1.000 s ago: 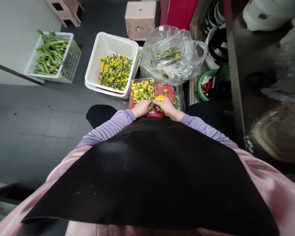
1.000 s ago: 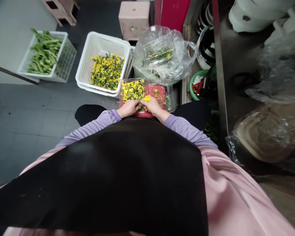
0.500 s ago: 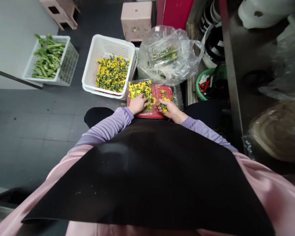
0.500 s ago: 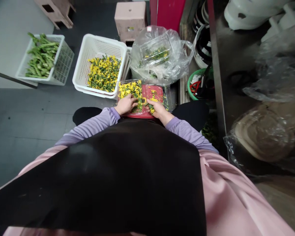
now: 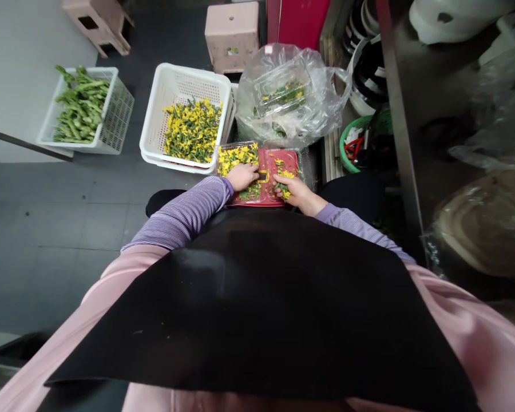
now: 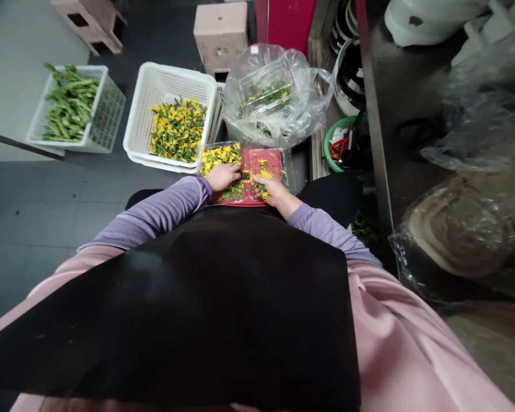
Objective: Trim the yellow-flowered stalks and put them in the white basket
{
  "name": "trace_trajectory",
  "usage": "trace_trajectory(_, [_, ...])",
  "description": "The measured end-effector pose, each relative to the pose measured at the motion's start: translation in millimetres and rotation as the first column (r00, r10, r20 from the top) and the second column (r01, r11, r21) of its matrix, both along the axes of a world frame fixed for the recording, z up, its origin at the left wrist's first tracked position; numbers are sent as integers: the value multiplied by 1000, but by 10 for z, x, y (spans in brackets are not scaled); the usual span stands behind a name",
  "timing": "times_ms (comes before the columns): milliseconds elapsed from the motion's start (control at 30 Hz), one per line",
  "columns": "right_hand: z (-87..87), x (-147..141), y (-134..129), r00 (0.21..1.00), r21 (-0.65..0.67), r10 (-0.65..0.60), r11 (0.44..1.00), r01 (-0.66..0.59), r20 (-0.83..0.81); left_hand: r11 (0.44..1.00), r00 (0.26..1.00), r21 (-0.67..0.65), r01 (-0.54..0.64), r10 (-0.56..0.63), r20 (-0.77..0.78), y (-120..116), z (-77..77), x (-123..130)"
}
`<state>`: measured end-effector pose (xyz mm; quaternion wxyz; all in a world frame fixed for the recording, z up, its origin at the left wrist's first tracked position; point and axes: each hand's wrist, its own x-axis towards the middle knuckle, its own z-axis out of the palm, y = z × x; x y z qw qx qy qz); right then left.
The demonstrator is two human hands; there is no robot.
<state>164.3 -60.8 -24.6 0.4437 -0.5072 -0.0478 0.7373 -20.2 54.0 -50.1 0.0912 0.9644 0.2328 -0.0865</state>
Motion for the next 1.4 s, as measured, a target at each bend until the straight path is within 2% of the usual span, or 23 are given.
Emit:
trace_trajectory(100, [-54, -25, 12, 998, 9, 11, 1000, -11, 67, 997, 992, -28, -71, 73, 104, -5, 45, -98])
trace_trajectory(167, [-93, -55, 27, 993, 30, 15, 999, -19, 120, 983, 966, -100, -155, 172, 192, -12, 100, -143])
trace_trajectory(233, [-114, -100, 51, 985, 64, 19, 997, -30, 170, 942, 915, -215, -259, 311, 258, -26, 176, -178])
trace_trajectory(267, [-113, -129, 67, 981, 88, 20, 995, -37, 195, 902, 875, -295, -316, 397, 277, -40, 221, -192])
trace_trajectory(333, [-89, -198, 106, 971, 153, 20, 987, -57, 238, 763, 781, -514, -393, 572, 251, -90, 321, -213])
trace_trajectory(433, [-25, -314, 175, 960, 260, 43, 959, -117, 277, 442, 672, -820, -364, 734, 97, -212, 458, -231])
trace_trajectory(500, [13, -379, 219, 954, 300, 47, 944, -140, 297, 269, 610, -911, -313, 792, 24, -294, 520, -240])
trace_trajectory(600, [42, -431, 262, 952, 312, 31, 941, -131, 306, 101, 494, -962, -255, 868, -40, -369, 556, -251])
trace_trajectory(667, [44, -438, 273, 957, 283, 38, 951, -123, 289, 24, 450, -975, -219, 890, -79, -387, 553, -254])
trace_trajectory(733, [34, -434, 272, 963, 236, 50, 965, -115, 266, -26, 434, -980, -196, 894, -111, -394, 540, -251])
trace_trajectory(833, [10, -431, 265, 969, 207, 65, 972, -116, 237, -68, 424, -982, -175, 895, -138, -408, 515, -244])
trace_trajectory(1000, [27, -461, 261, 978, 196, 72, 974, -111, 196, -41, 397, -982, -182, 911, -112, -429, 474, -254])
trace_trajectory(1133, [111, -462, 263, 992, 61, 126, 990, -127, 32, -45, 373, -988, -149, 923, -99, -427, 460, -271])
trace_trajectory(1200, [145, -421, 268, 991, 2, 123, 992, -123, -43, -74, 360, -990, -116, 926, -112, -418, 467, -285])
trace_trajectory(1333, [160, -272, 282, 992, -87, 53, 994, -64, -116, -167, 327, -986, -14, 931, -162, -385, 518, -345])
trace_trajectory(1400, [153, -218, 277, 987, -117, 98, 987, -113, -130, -196, 344, -980, 38, 923, -171, -368, 551, -378])
